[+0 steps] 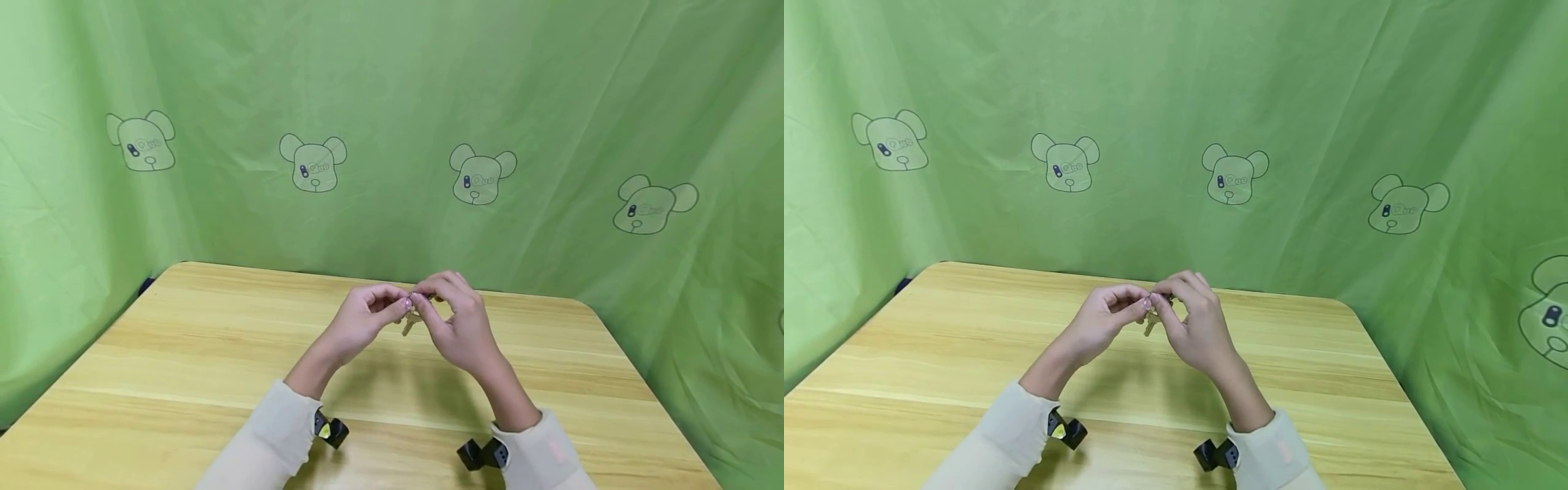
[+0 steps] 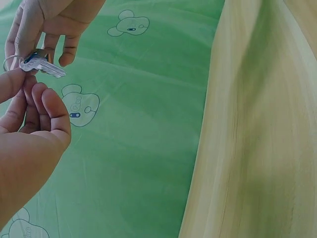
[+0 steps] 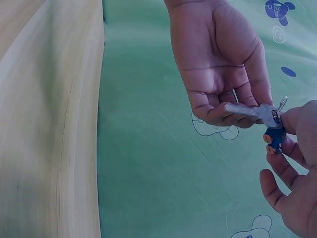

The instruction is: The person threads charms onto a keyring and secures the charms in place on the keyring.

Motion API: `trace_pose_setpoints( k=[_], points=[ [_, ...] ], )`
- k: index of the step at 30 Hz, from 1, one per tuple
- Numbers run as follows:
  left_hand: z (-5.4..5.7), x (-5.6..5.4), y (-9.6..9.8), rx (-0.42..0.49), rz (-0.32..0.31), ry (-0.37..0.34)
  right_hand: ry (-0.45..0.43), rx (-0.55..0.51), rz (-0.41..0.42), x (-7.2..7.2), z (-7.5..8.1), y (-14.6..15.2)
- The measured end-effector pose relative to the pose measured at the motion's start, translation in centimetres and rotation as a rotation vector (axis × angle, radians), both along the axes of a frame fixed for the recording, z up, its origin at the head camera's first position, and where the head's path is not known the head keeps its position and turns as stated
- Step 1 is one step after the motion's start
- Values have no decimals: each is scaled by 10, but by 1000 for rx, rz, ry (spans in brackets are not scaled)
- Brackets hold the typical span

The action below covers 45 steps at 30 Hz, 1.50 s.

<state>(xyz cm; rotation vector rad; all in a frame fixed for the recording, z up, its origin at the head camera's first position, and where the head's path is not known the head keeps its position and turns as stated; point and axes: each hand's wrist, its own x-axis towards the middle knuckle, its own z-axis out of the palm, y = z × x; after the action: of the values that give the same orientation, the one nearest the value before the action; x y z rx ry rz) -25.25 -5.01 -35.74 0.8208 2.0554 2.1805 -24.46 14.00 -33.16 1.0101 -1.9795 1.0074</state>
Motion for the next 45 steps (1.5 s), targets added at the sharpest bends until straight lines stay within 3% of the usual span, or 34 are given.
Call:
trace_pose_setpoints(
  k=[6,12,20,24,27,38,45],
  points=[
    [1,1,2,-44,2,86,4,4,-1,0,2,0],
    [2,2,1,-124,59,190,17,25,-5,0,3,1],
    [7,2,-6,-287,198,415,33,83,-25,4,5,1],
    [11,1,-10,-346,230,536,21,112,-24,5,6,0],
    [12,0,-13,-371,245,585,13,122,-23,7,7,1],
    [11,-1,-16,-361,305,578,28,129,2,8,7,-1],
    [10,-1,-11,-338,344,503,10,121,-3,6,4,-1]
  ],
)
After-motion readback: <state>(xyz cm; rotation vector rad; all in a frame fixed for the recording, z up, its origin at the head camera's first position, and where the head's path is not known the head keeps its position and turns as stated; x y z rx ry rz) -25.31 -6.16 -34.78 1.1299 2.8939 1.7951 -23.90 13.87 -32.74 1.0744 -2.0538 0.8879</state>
